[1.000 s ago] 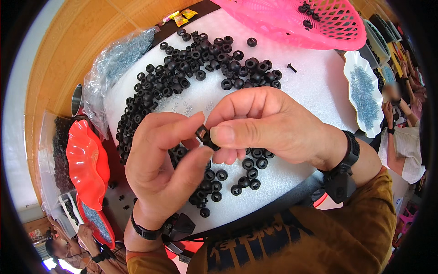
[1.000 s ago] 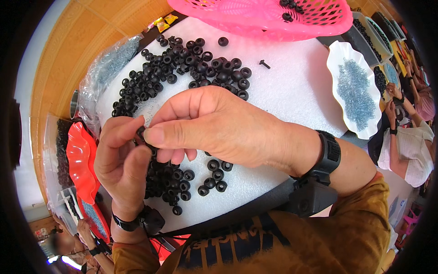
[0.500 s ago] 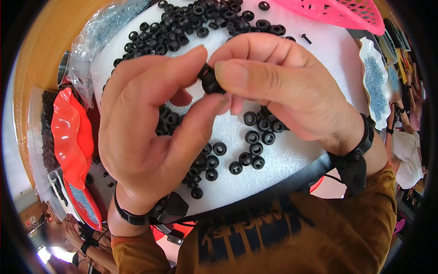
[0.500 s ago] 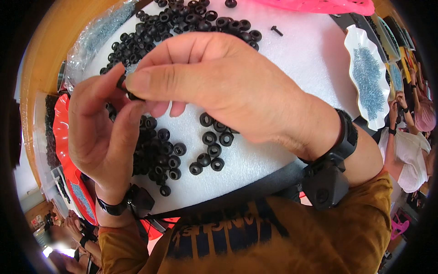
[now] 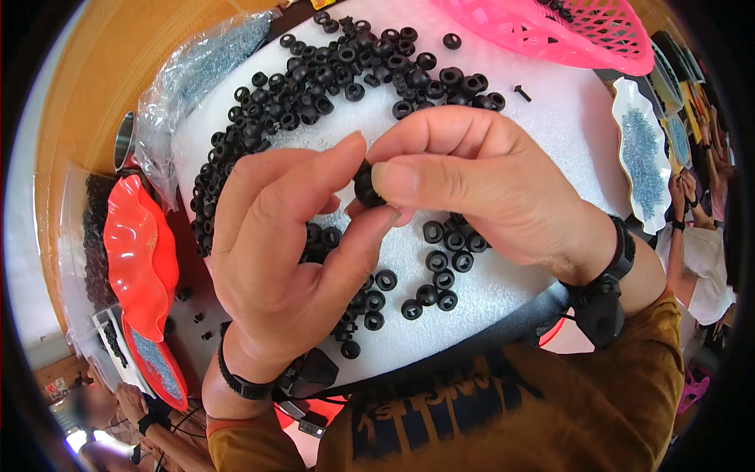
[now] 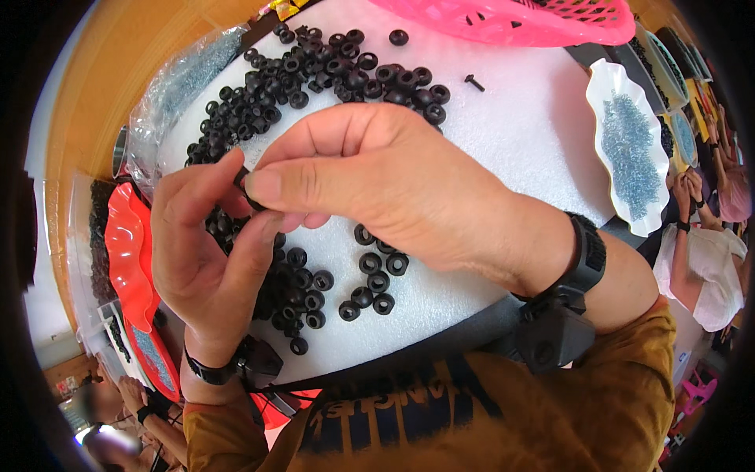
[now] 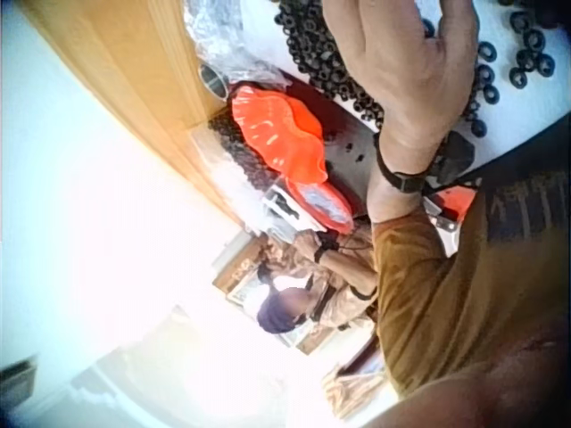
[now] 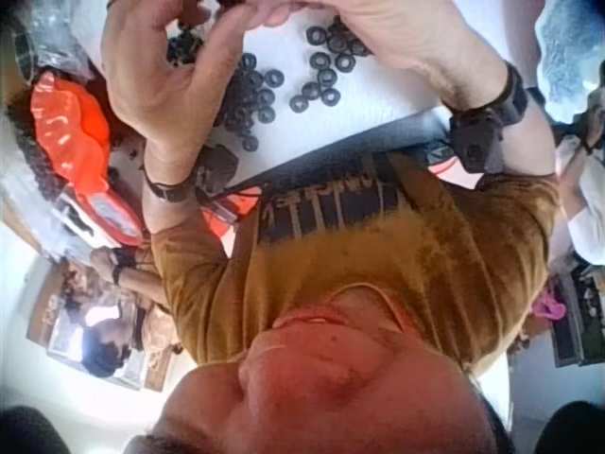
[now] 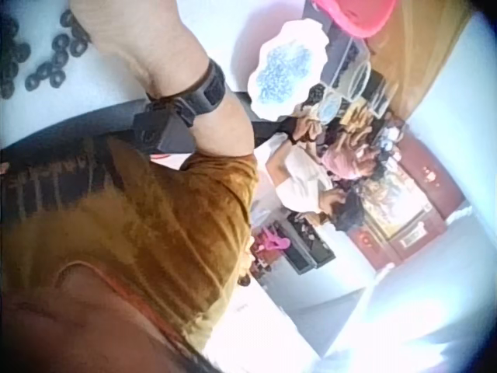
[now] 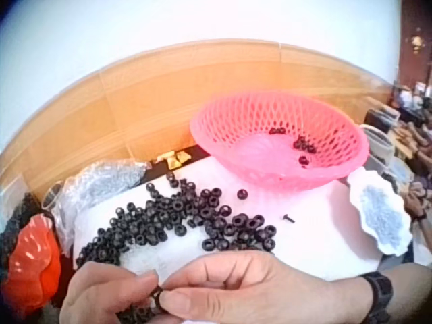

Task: Assembling small black plastic components by hand on a padded work surface.

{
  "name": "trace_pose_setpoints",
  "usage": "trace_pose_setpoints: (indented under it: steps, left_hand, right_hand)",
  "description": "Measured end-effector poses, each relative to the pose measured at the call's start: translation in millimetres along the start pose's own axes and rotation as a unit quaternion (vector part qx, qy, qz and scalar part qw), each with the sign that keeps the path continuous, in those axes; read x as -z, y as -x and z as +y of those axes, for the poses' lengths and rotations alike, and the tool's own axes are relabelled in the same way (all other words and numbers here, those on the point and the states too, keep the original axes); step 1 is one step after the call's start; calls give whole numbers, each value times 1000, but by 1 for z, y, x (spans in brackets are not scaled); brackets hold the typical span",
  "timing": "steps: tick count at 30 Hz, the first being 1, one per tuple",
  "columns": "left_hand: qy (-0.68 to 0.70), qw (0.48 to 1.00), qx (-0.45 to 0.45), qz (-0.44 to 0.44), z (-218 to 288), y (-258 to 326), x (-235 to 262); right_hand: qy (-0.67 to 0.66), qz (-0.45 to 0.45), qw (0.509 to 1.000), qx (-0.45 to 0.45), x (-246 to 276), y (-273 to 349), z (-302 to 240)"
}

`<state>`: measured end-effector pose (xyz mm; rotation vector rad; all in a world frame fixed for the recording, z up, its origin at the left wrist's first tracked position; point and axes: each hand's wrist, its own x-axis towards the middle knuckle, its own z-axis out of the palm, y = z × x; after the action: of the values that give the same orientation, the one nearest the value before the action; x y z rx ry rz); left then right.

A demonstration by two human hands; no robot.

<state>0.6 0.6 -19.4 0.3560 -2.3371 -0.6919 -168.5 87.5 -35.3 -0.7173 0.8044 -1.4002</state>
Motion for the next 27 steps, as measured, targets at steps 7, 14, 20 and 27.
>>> trace_pose_setpoints:
  steps: [7,14,20,27]
  left_hand:
    - [-2,1000,6,-6,0,0,1]
    - [35,999,35,-2,4,-1,2]
    - [203,973,102,-23,-8,3,5]
    - [342,925,164,3,-2,0,1]
  right_hand:
    - [-16,-1,1000,6,-3,2,-5]
    - [16,10,1000,-11,-5,3,-11]
    - [18,14,999,-35,-7,3,-12]
    - [22,8,999,-48,-5,2,-10]
